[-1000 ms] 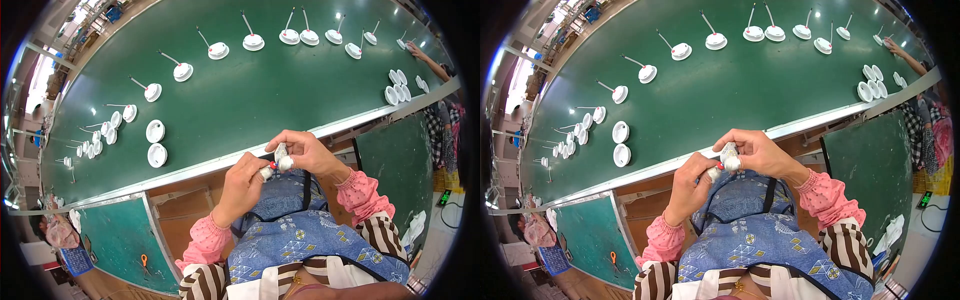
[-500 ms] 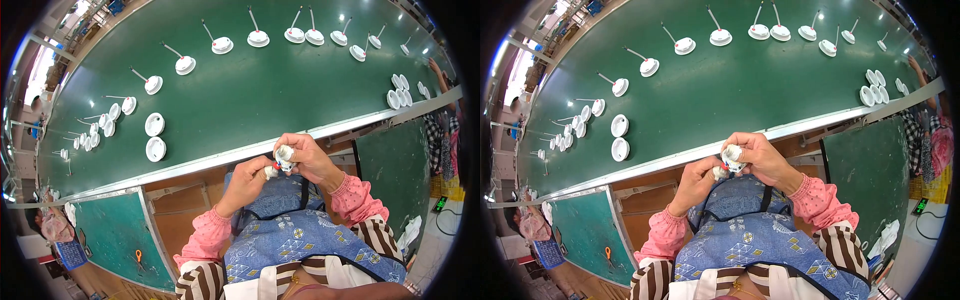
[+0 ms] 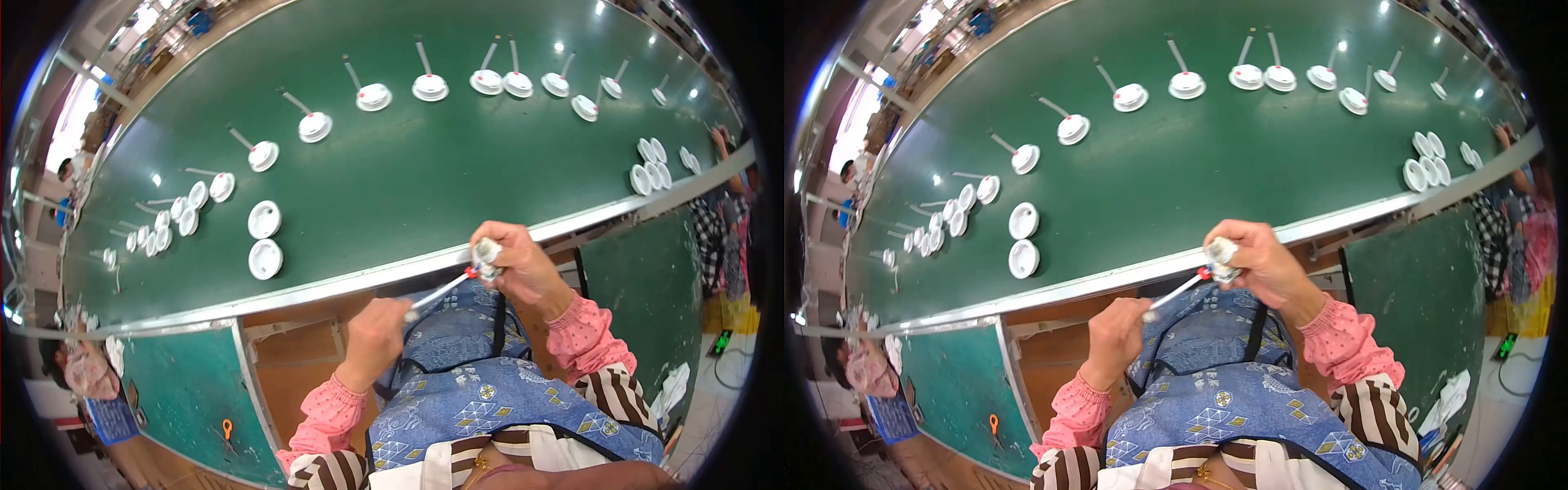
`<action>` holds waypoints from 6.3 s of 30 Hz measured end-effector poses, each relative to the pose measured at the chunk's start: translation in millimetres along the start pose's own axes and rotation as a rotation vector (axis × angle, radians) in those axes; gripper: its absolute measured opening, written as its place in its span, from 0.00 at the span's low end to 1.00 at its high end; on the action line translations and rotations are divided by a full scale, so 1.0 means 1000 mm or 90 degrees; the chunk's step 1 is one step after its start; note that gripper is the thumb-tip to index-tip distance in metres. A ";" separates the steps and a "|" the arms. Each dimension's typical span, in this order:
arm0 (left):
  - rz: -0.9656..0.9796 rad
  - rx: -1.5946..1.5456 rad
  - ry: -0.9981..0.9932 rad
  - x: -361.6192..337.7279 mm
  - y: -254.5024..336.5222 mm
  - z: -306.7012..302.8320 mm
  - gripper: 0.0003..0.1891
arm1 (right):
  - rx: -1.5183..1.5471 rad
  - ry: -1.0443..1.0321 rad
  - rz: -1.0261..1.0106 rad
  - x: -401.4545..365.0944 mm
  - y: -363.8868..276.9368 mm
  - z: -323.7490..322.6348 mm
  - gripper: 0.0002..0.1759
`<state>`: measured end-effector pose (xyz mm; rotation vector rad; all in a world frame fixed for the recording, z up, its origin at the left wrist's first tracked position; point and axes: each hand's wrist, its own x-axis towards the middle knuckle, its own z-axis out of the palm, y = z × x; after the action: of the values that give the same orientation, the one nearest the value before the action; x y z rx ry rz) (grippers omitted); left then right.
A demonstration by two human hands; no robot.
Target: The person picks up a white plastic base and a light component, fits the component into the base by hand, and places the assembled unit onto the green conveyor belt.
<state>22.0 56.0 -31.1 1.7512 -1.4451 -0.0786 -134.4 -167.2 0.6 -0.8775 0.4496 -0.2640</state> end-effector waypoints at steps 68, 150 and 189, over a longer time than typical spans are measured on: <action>0.002 0.048 0.081 0.068 0.004 0.002 0.43 | -0.730 0.126 -0.581 0.028 0.016 0.060 0.11; -0.207 -0.457 -0.167 0.040 0.043 0.030 0.05 | -0.432 -0.171 -0.103 -0.031 -0.004 -0.014 0.27; -0.095 -0.154 0.041 0.008 0.052 0.087 0.14 | -0.058 0.083 -0.149 -0.018 0.062 -0.006 0.11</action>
<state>-61.7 2.6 -51.0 1.6446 -1.2030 -0.2623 -150.3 -125.6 -47.1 -1.0076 0.4832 -0.5216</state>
